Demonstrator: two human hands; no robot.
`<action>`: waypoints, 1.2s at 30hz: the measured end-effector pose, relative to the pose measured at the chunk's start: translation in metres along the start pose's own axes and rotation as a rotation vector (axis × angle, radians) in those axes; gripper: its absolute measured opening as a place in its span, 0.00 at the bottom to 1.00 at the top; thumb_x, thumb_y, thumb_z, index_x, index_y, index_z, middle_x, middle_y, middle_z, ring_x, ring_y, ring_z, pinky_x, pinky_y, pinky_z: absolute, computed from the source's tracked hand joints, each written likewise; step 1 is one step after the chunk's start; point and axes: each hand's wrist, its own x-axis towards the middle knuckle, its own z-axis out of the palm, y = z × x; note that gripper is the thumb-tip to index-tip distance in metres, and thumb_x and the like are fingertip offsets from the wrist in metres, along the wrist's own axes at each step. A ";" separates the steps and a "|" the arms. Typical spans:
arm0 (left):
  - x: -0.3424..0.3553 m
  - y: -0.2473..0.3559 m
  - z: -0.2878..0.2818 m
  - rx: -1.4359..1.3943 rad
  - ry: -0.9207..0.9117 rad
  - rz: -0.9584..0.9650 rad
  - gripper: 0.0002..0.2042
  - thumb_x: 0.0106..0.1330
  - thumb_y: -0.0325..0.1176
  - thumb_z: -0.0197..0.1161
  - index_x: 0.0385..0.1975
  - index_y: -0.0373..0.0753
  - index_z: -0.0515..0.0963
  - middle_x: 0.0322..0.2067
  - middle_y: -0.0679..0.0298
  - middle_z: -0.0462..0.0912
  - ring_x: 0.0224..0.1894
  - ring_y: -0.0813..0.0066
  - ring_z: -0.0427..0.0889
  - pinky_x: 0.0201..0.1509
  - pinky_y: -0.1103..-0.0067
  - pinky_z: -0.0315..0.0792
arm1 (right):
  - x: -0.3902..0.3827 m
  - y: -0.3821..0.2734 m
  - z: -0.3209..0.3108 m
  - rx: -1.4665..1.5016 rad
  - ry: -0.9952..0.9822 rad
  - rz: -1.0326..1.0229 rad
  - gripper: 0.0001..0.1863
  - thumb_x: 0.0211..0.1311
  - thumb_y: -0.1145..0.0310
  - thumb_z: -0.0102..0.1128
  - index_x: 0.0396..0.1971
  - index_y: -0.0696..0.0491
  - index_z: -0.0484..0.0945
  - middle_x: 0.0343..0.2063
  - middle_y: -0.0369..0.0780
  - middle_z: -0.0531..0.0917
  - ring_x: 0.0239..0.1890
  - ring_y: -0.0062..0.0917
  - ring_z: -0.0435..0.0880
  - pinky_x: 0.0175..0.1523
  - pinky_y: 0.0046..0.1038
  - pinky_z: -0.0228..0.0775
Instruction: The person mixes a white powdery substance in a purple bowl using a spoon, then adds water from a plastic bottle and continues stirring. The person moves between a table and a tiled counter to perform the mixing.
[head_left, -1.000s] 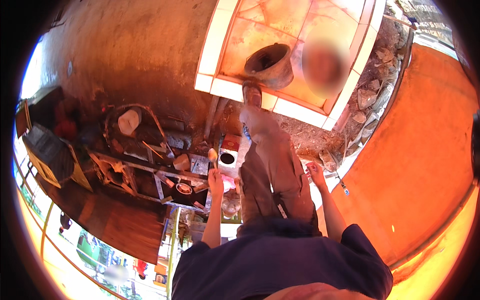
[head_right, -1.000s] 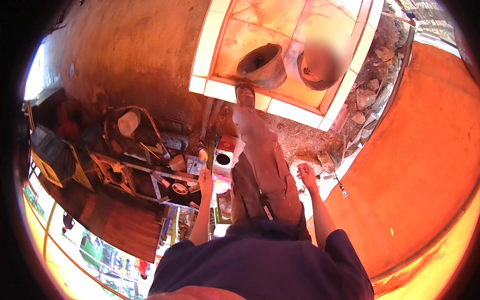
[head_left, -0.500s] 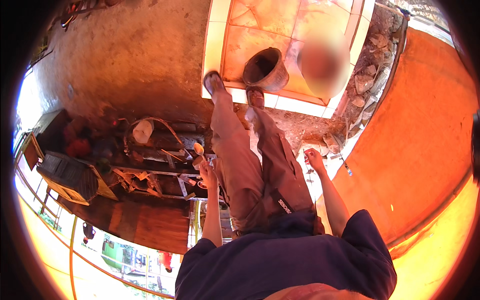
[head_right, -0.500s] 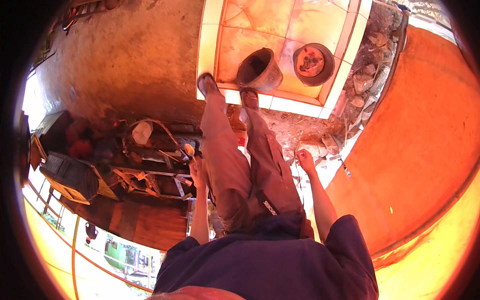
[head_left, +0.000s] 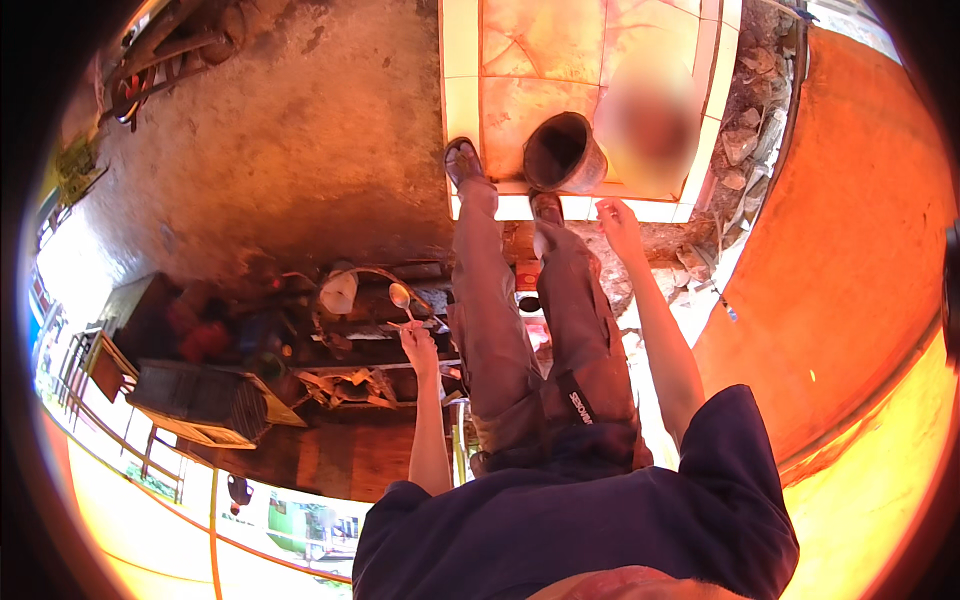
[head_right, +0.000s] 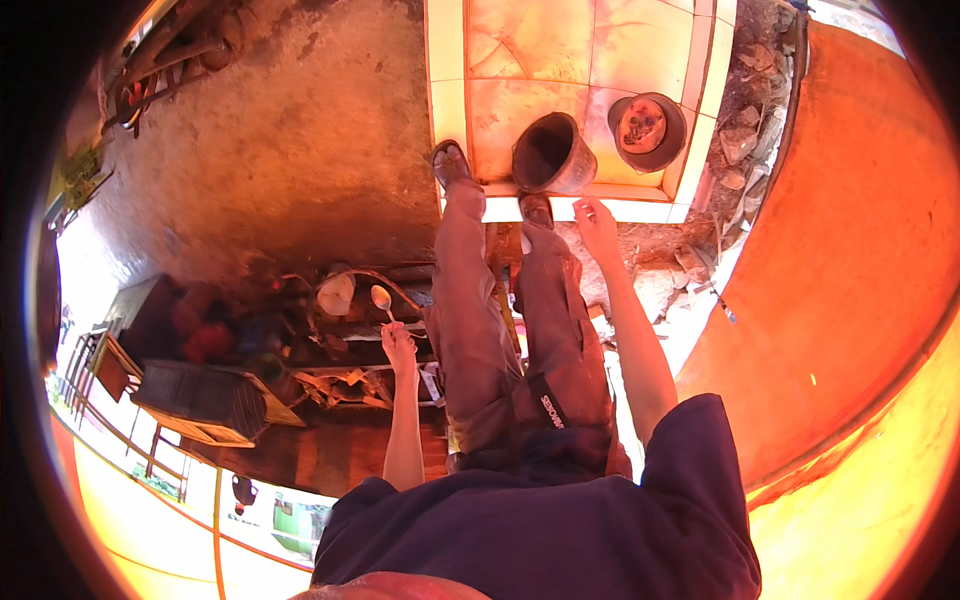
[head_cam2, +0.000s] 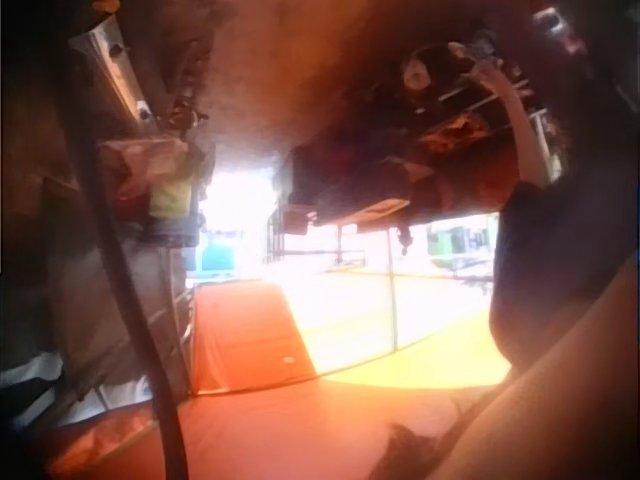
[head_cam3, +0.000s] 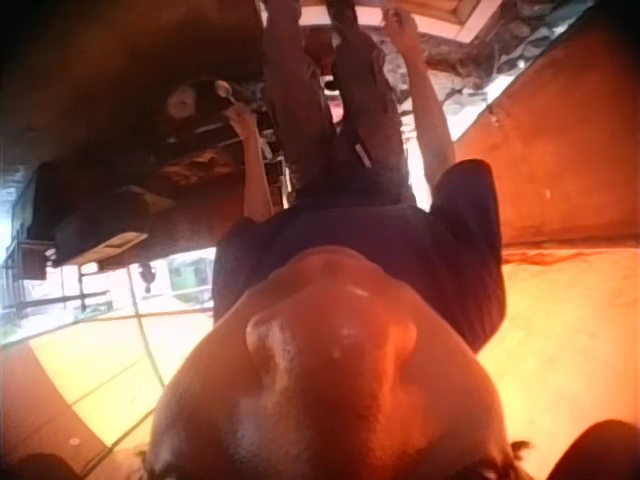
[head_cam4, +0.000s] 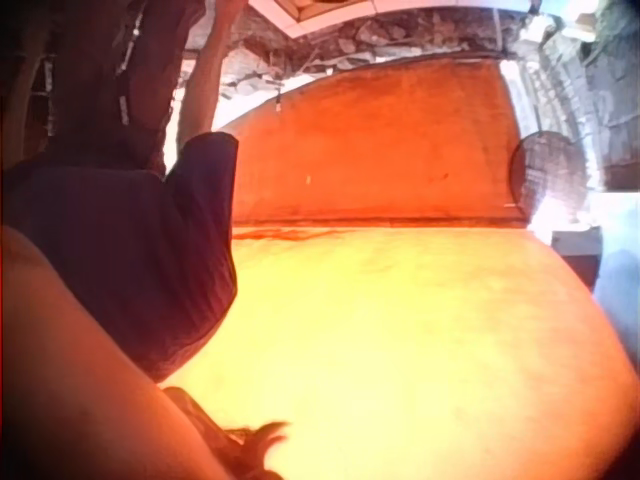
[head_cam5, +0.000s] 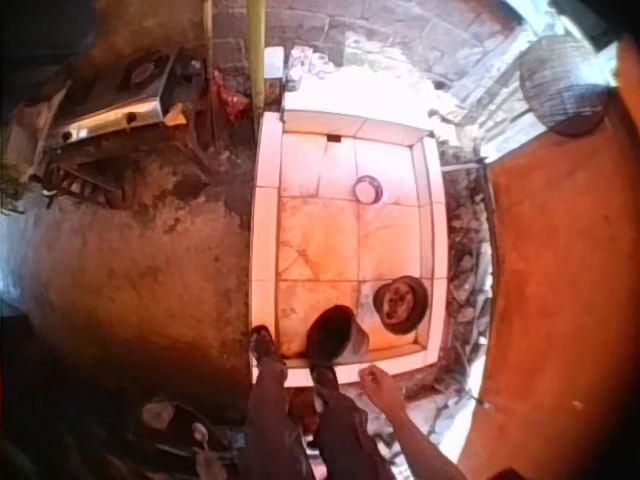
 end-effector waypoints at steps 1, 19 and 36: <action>0.004 0.019 -0.006 -0.006 0.001 0.004 0.06 0.75 0.35 0.51 0.39 0.40 0.71 0.20 0.73 0.64 0.18 0.87 0.62 0.20 0.84 0.57 | 0.007 -0.012 0.007 -0.008 0.047 -0.016 0.10 0.70 0.66 0.59 0.39 0.58 0.80 0.25 0.38 0.82 0.23 0.21 0.81 0.29 0.24 0.73; 0.145 0.282 0.060 0.415 -0.119 0.188 0.07 0.75 0.34 0.52 0.37 0.39 0.73 0.25 0.71 0.69 0.23 0.85 0.65 0.26 0.84 0.60 | 0.001 0.014 0.017 -0.137 0.098 0.318 0.11 0.64 0.65 0.58 0.37 0.59 0.80 0.23 0.43 0.83 0.20 0.27 0.84 0.27 0.29 0.76; 0.204 0.692 0.408 0.947 -0.531 0.786 0.10 0.76 0.34 0.50 0.37 0.33 0.72 0.24 0.62 0.72 0.25 0.71 0.71 0.33 0.72 0.68 | 0.260 -0.098 -0.012 0.033 0.358 0.340 0.09 0.66 0.66 0.56 0.36 0.57 0.78 0.28 0.48 0.83 0.33 0.39 0.84 0.40 0.37 0.75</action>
